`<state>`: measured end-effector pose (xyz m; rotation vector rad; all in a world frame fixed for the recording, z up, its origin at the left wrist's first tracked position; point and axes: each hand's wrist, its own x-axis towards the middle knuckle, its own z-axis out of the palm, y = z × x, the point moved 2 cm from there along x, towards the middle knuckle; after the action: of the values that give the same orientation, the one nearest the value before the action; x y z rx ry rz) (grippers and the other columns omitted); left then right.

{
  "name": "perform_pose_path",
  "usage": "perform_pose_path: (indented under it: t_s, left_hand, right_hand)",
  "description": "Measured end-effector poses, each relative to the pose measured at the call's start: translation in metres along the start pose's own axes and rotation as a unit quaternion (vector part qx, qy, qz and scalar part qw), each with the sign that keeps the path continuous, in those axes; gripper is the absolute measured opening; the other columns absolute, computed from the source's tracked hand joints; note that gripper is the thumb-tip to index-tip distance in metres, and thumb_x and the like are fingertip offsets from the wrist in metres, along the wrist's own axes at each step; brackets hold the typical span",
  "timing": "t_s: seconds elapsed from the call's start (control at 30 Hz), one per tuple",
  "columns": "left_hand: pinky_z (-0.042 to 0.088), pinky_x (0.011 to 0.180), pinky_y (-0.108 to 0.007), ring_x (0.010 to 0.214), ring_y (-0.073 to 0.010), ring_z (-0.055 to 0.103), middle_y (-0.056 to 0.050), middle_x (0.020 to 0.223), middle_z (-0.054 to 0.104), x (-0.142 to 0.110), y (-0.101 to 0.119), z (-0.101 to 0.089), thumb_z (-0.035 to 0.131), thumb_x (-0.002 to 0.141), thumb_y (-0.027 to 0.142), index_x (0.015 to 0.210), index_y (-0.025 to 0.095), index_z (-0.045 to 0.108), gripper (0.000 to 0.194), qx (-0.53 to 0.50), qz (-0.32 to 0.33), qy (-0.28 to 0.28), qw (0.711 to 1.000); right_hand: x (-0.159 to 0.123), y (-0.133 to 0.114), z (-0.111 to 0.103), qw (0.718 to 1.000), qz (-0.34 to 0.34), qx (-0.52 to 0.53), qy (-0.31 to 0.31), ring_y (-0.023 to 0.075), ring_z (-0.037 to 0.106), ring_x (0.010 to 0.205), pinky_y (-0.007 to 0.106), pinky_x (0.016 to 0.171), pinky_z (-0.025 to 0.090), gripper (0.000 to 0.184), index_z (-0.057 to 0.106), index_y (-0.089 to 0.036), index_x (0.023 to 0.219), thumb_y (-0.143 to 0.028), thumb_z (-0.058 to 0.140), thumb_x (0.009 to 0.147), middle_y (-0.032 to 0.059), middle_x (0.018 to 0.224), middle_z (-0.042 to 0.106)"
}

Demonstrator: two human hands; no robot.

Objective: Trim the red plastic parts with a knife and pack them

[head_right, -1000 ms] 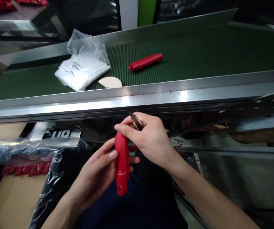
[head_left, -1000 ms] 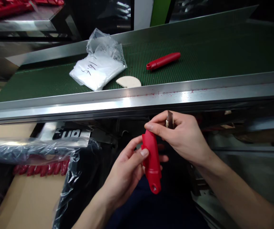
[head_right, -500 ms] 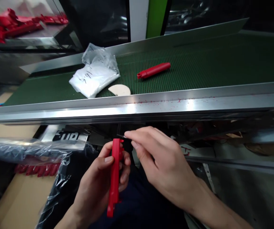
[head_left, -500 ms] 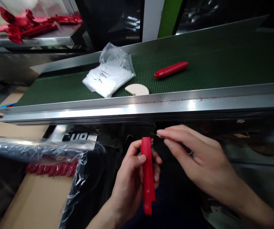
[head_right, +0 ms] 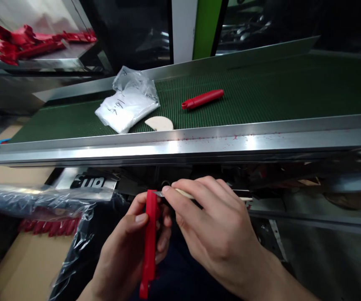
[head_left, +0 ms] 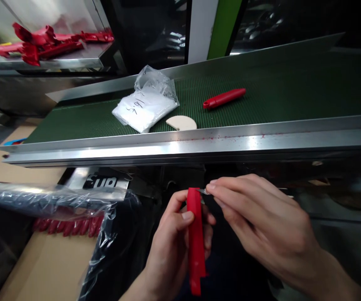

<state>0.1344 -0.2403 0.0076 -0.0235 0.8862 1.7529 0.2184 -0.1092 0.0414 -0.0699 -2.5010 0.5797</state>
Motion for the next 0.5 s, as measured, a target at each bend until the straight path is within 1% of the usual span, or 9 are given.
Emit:
perform_pose_path:
  t_s: [0.23,0.5]
  left_hand:
    - [0.042,0.049,-0.020,0.056,-0.0112,0.052,-0.005,0.083,0.062,0.0000,0.0011,0.0016,0.048,0.086,0.025,0.106,0.018,0.051,0.022,0.006,0.004,-0.004,1.000]
    - [0.041,0.050,-0.020,0.056,-0.0107,0.052,-0.004,0.082,0.061,-0.0003,-0.0019,0.0006,0.047,0.086,0.024,0.105,0.019,0.051,0.020,0.006,-0.002,-0.002,1.000]
  right_hand:
    - [-0.0012,-0.0002,-0.0020,1.000,-0.002,0.002,0.005,0.0212,0.061,0.094,0.040,0.077,0.051,0.035,0.064,-0.012,0.116,0.001,0.059,0.083,0.0110,0.107,0.067]
    - [-0.0037,0.0004,-0.0022,1.000,0.005,0.005,-0.005,0.0224,0.061,0.094,0.040,0.078,0.050,0.039,0.062,-0.015,0.116,0.002,0.059,0.081,0.0103,0.108,0.067]
